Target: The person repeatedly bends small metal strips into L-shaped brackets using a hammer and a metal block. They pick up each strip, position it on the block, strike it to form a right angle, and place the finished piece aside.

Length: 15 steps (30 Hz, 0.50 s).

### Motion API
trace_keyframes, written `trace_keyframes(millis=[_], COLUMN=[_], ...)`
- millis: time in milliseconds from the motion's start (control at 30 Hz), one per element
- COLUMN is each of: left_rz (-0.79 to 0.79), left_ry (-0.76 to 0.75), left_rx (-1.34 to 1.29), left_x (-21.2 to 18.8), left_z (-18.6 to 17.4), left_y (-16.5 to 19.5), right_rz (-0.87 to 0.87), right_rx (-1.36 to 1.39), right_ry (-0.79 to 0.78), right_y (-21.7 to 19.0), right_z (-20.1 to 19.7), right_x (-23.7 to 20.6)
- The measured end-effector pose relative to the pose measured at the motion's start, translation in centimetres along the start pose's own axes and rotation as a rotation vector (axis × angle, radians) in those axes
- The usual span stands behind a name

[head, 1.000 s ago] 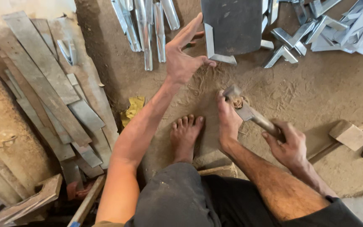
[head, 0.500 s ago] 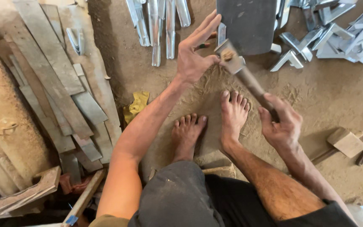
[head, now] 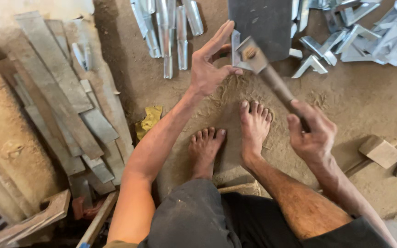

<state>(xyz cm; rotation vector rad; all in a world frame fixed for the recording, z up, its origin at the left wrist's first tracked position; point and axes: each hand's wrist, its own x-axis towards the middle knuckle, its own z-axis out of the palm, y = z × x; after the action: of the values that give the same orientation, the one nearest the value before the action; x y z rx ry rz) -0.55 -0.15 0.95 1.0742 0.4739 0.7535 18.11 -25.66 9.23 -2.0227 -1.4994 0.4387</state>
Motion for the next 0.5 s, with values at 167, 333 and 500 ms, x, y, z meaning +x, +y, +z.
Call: trace_keyframes(millis=[167, 333, 500], left_rz=[-0.068, -0.131, 0.364], left_ry=[0.064, 0.109, -0.03], left_rx=[-0.037, 0.496, 1.023], left_x=[-0.4, 1.0, 6.9], left_z=[0.7, 1.7, -0.6], left_y=[1.7, 7.1, 4.8], right_rz=[0.2, 0.248, 0.268], right_rx=[-0.017, 0.145, 0.213], right_ry=[-0.108, 0.017, 0.083], right_y=[0.9, -0.2, -1.4], right_z=[-0.2, -2.2, -2.9], right_x=[-0.1, -0.5, -1.1])
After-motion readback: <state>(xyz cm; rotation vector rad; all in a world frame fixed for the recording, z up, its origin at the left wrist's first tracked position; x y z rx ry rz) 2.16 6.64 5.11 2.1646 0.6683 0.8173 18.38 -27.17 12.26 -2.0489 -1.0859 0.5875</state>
